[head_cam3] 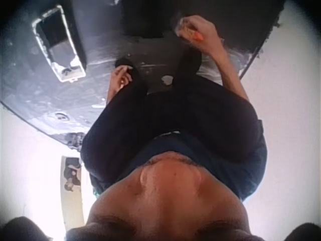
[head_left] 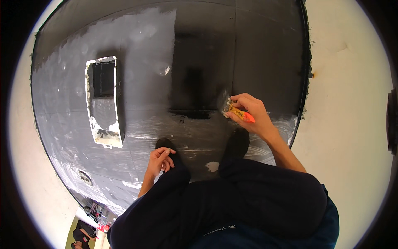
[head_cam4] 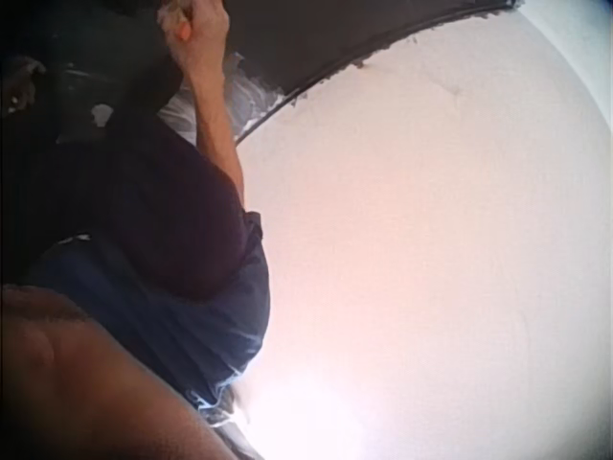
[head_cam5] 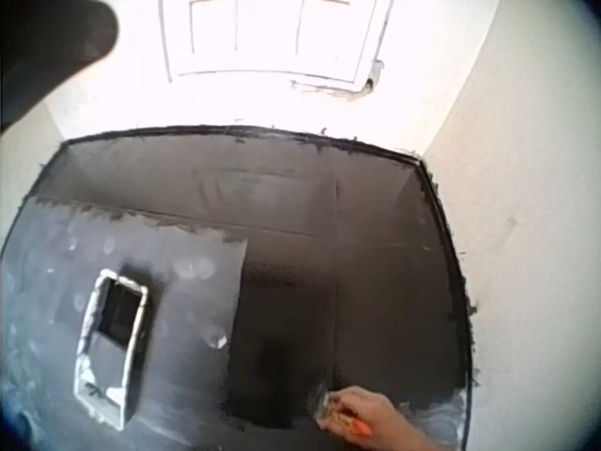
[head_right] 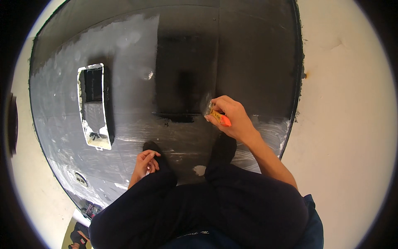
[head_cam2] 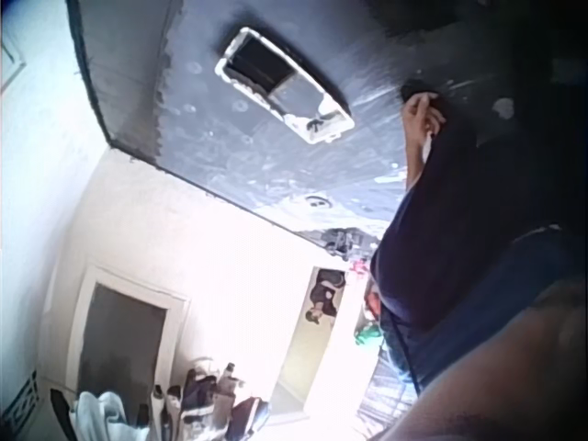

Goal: The person paints a surface using a paint brush, dipping the brush into a paint tray and applying paint across the panels.

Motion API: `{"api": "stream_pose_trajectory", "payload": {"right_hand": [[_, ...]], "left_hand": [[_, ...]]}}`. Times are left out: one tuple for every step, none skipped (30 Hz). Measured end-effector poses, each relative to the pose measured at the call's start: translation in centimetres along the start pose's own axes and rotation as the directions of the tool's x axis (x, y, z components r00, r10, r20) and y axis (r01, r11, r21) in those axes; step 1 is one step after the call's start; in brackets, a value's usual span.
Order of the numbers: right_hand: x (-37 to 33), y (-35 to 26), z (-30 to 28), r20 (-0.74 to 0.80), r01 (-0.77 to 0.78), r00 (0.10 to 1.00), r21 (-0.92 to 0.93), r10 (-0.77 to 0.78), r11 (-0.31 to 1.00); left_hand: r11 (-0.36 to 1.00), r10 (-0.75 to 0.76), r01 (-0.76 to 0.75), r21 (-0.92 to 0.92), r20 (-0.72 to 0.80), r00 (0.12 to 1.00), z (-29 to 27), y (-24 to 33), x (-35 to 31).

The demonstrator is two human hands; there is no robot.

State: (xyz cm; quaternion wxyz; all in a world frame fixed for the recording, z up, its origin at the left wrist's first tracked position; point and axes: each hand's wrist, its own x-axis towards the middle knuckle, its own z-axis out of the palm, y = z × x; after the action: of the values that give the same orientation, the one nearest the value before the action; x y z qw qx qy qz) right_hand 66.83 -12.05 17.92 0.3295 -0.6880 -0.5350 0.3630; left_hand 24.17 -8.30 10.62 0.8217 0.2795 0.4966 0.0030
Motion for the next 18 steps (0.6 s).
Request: {"api": "stream_pose_trajectory", "payload": {"right_hand": [[-0.2,-0.1,0.0,0.013,-0.028,1.000,0.035,0.027,0.999],[-0.4,-0.2,0.0,0.013,-0.029,1.000,0.034,0.028,0.999],[-0.5,-0.2,-0.1,0.025,-0.034,0.999,0.043,0.033,0.998],[-0.6,-0.3,-0.3,0.037,-0.040,0.999,0.052,0.038,0.998],[-0.4,-0.4,-0.7,0.038,-0.039,0.999,0.053,0.037,0.998],[0.0,-0.5,-1.5,0.032,-0.025,0.999,0.052,0.023,0.998],[0.4,-0.6,-2.3,0.025,-0.011,1.000,0.051,0.009,0.999],[0.8,-0.7,-3.3,0.025,-0.013,1.000,0.049,0.012,0.999],[1.5,-0.8,-4.4,-0.032,-0.020,0.999,0.034,0.021,0.999],[2.3,-0.8,-5.1,-0.088,-0.026,0.996,0.019,0.028,0.999],[3.3,-0.7,-5.8,-0.086,-0.027,0.996,0.020,0.029,0.999],[4.4,-0.5,-6.5,-0.158,0.027,0.987,-0.036,-0.032,0.999],[5.5,-0.1,-7.0,-0.225,0.077,0.970,-0.095,-0.096,0.993],[6.7,0.4,-7.4,-0.225,0.075,0.970,-0.094,-0.095,0.993],[7.9,1.0,-7.5,-0.255,0.152,0.950,-0.130,-0.182,0.980],[8.9,1.6,-7.6,-0.281,0.227,0.922,-0.169,-0.267,0.959],[9.8,1.9,-7.3,-0.280,0.224,0.923,-0.167,-0.264,0.960],[10.4,2.4,-6.9,-0.283,0.233,0.921,-0.153,-0.269,0.960]], "left_hand": [[1.000,0.005,-0.005,0.004,0.005,1.000,0.0,0.0,0.0],[1.000,0.005,-0.005,0.004,0.005,1.000,0.0,0.0,0.0],[1.000,0.005,-0.005,0.001,0.005,1.000,0.0,0.0,0.1],[1.000,0.004,-0.004,-0.002,0.006,1.000,0.0,-0.1,0.1],[1.000,0.004,-0.004,-0.003,0.004,1.000,-0.1,-0.2,0.1],[1.000,0.002,-0.002,-0.016,0.004,1.000,-0.2,-0.4,0.1],[1.000,-0.001,0.001,-0.029,0.004,1.000,-0.3,-0.5,0.1],[1.000,-0.002,0.002,-0.029,0.006,1.000,-0.2,-0.5,0.1],[1.000,-0.001,0.001,-0.018,0.003,1.000,-0.1,-0.3,0.1],[1.000,0.000,0.000,-0.007,-0.002,1.000,-0.1,-0.2,0.0],[1.000,-0.001,0.001,-0.008,-0.003,1.000,0.0,-0.1,-0.1],[1.000,0.002,-0.002,0.002,-0.010,1.000,0.1,0.0,-0.1],[1.000,0.004,-0.004,0.010,-0.018,1.000,0.2,0.1,-0.1],[1.000,0.003,-0.002,0.010,-0.018,1.000,0.3,0.2,-0.1],[1.000,-0.002,0.003,0.016,-0.021,1.000,0.4,0.4,-0.1],[1.000,-0.008,0.008,0.022,-0.024,1.000,0.4,0.4,-0.1],[1.000,-0.011,0.011,0.022,-0.025,1.000,0.4,0.3,-0.1],[1.000,-0.008,0.009,0.019,-0.022,1.000,0.3,0.2,0.0]]}}
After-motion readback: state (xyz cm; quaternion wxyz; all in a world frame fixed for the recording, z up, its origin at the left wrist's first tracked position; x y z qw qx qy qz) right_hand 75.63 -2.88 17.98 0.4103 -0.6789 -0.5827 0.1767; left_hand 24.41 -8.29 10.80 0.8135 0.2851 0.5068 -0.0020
